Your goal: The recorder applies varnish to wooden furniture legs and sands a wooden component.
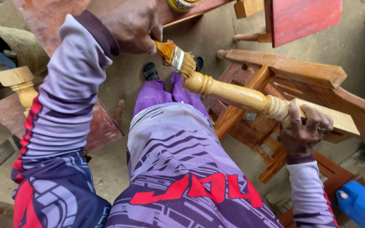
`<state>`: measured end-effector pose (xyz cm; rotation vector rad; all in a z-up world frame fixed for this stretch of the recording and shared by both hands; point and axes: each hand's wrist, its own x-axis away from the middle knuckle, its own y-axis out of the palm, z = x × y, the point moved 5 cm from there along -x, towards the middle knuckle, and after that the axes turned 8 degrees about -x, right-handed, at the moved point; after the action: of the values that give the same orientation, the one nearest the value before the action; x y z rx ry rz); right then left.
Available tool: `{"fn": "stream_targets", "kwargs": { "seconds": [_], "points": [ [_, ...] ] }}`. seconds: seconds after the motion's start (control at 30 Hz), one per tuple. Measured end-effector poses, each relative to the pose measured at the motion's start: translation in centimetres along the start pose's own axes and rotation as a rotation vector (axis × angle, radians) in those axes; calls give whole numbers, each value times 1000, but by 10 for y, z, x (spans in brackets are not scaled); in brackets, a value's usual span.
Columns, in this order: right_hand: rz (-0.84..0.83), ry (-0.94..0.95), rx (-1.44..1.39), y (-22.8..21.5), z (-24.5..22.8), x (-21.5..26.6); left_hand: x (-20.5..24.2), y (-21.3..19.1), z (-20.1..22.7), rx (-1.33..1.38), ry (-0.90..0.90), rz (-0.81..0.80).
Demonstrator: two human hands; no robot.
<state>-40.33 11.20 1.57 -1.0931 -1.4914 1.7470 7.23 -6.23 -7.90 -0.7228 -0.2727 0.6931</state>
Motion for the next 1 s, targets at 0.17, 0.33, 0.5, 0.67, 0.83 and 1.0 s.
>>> {"fn": "stream_targets", "kwargs": {
  "seconds": [0.17,0.33,0.5,0.67,0.83,1.0],
  "points": [
    [-27,23,75,9,-4,8,3,-34,64,-611,-374,-131],
    [-54,44,72,11,-11,6,-14,-23,100,-627,-341,25],
    [-129,80,88,16,-22,-3,-18,-6,117,-645,-235,-91],
    [-177,225,27,15,-33,-7,-17,-13,115,-648,-226,139],
    [-217,297,2,21,-32,0,-4,2,120,-596,-183,12],
    [-199,373,-67,22,-37,1,1,3,114,-726,-155,353]
  ]
}}
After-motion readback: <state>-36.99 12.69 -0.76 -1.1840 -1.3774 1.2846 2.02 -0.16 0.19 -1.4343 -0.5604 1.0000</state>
